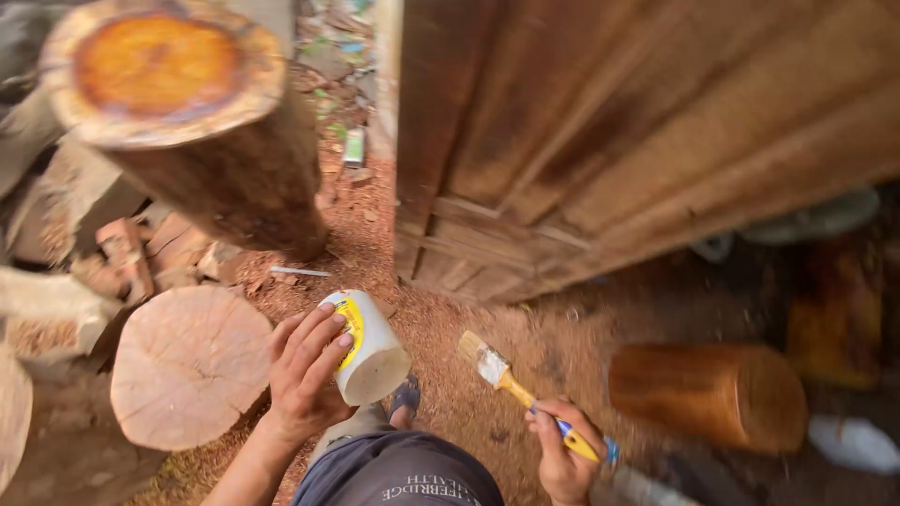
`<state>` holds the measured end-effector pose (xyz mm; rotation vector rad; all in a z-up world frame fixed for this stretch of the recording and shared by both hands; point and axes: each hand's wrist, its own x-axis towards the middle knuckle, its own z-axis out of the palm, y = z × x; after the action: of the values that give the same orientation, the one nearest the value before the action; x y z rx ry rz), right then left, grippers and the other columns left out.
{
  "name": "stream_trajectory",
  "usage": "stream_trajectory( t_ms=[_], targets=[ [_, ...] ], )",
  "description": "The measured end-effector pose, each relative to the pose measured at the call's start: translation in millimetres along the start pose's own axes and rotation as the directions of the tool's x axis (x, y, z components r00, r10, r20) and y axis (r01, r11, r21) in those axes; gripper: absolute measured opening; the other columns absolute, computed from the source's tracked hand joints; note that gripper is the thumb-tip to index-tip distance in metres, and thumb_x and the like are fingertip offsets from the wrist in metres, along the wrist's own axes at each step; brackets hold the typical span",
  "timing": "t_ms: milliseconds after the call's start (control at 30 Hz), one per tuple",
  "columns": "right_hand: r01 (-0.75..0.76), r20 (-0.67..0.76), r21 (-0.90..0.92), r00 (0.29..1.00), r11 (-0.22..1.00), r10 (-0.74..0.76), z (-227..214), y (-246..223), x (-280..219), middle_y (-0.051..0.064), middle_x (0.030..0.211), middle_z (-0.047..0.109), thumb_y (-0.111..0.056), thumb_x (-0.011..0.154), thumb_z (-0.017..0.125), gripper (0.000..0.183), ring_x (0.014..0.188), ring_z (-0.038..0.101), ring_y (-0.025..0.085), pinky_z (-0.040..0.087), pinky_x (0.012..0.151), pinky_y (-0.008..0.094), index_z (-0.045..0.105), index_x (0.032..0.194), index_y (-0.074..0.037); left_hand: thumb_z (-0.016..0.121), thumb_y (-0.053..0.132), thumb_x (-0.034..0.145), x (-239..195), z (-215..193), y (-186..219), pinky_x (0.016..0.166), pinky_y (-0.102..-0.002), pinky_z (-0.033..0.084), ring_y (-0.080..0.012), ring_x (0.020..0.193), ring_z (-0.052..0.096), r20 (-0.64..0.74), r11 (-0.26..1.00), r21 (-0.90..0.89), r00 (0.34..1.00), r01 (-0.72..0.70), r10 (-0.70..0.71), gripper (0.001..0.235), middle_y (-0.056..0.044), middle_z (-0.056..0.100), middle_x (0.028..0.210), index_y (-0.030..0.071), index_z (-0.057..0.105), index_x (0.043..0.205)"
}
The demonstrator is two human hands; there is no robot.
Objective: The person holds a small cup of liquid finish in one hand and uses a paintbrush to coat the cut surfaces and sides of wooden log stumps, moving between several stumps in the workshop and brushing each end grain and outer surface.
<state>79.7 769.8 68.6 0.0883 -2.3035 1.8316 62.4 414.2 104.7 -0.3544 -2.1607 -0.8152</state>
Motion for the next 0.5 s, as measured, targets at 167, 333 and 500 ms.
stream_trajectory(
  t_ms=[167,333,500],
  targets=[
    [0.293,-0.06,0.087,0.955,0.952,-0.289,-34,-59,-29,0.011,0.083,0.072,0.005,0.09,0.066,0.011,0.072,0.069,0.017,0.057,0.064,0.029,0.069,0.1,0.004,0.079,0.019,0.076,-11,32,10,0.11,-0.054,0.038,-0.0356,0.128,0.059,0.154,0.999,-0.017,0.987,-0.046,0.048,0.057,-0.016,0.064,0.131,0.01,0.059,0.129],
    [0.341,-0.116,-0.071,0.93,0.937,-0.348,-39,-72,-71,0.01,0.079,0.072,0.003,0.081,0.073,0.015,0.072,0.07,0.018,0.057,0.07,0.033,0.071,0.096,0.001,0.069,0.01,0.071,-26,76,29,0.113,-0.055,0.036,-0.035,0.133,0.057,0.309,0.988,-0.118,0.942,-0.095,0.128,0.062,-0.013,0.062,0.135,0.013,0.06,0.132],
    [0.202,-0.277,-0.109,0.934,0.973,-0.225,-66,-36,-82,0.008,0.078,0.074,0.005,0.077,0.079,0.017,0.074,0.072,0.016,0.058,0.07,0.03,0.076,0.093,-0.001,0.073,0.015,0.059,-26,135,81,0.111,-0.057,0.032,-0.0336,0.133,0.053,0.477,0.971,-0.219,0.858,-0.094,0.19,0.074,-0.014,0.062,0.133,0.012,0.059,0.132]
  ],
)
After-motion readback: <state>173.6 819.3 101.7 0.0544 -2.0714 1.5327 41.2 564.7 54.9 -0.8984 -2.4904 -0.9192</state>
